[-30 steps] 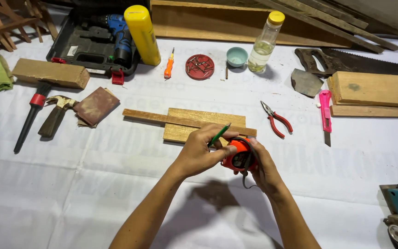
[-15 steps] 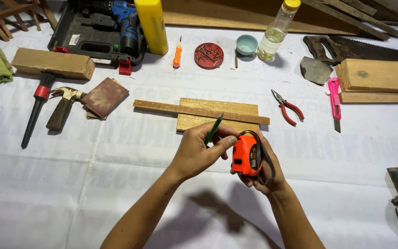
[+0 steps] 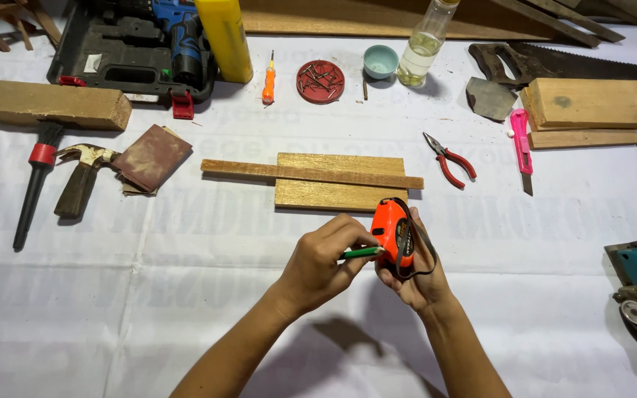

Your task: Measure, mark, and assemble small wooden components at a workbench.

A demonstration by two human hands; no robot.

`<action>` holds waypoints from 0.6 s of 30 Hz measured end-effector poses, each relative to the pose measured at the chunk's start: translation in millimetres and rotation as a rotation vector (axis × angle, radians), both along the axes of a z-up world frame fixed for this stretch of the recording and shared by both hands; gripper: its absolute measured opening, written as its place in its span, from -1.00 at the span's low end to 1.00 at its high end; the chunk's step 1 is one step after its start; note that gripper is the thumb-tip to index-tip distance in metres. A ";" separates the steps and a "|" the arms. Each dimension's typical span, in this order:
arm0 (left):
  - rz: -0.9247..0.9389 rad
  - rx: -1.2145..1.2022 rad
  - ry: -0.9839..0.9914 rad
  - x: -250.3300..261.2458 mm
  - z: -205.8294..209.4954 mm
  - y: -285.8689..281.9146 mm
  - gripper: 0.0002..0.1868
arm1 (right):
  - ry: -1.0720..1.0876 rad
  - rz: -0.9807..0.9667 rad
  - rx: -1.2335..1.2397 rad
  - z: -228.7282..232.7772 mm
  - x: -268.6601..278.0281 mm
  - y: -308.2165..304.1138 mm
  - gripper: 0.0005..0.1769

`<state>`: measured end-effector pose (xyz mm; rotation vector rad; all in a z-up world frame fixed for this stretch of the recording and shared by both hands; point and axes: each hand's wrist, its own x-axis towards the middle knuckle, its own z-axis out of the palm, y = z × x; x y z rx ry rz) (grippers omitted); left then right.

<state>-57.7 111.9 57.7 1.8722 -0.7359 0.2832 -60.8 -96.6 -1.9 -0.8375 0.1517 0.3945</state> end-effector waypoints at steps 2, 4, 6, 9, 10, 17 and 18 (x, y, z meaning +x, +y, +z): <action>-0.021 -0.025 -0.003 1.3 2.8 0.5 -0.91 | 0.044 -0.008 -0.029 6.5 -1.1 0.6 -0.28; -0.043 -0.049 -0.006 1.8 3.4 1.6 -0.87 | 0.088 -0.017 -0.057 16.3 -3.3 3.8 -0.29; -0.065 -0.019 0.003 2.5 2.7 2.5 -0.86 | 0.121 -0.058 -0.198 30.5 -5.4 8.7 -0.25; -0.077 0.008 -0.018 0.8 -6.9 0.7 -0.84 | 0.113 -0.063 -0.333 30.1 -5.7 4.4 -0.22; -0.076 0.007 -0.022 1.2 -9.8 -0.6 -0.84 | 0.109 -0.062 -0.334 26.0 -4.0 1.8 -0.22; -0.009 0.161 -0.169 -7.3 -13.4 -6.9 -0.73 | 0.048 -0.150 -0.251 1.7 5.9 -10.8 -0.35; -0.032 0.173 -0.133 -8.9 -15.1 -6.4 -0.75 | 0.098 -0.223 -0.251 1.6 9.2 -11.0 -0.40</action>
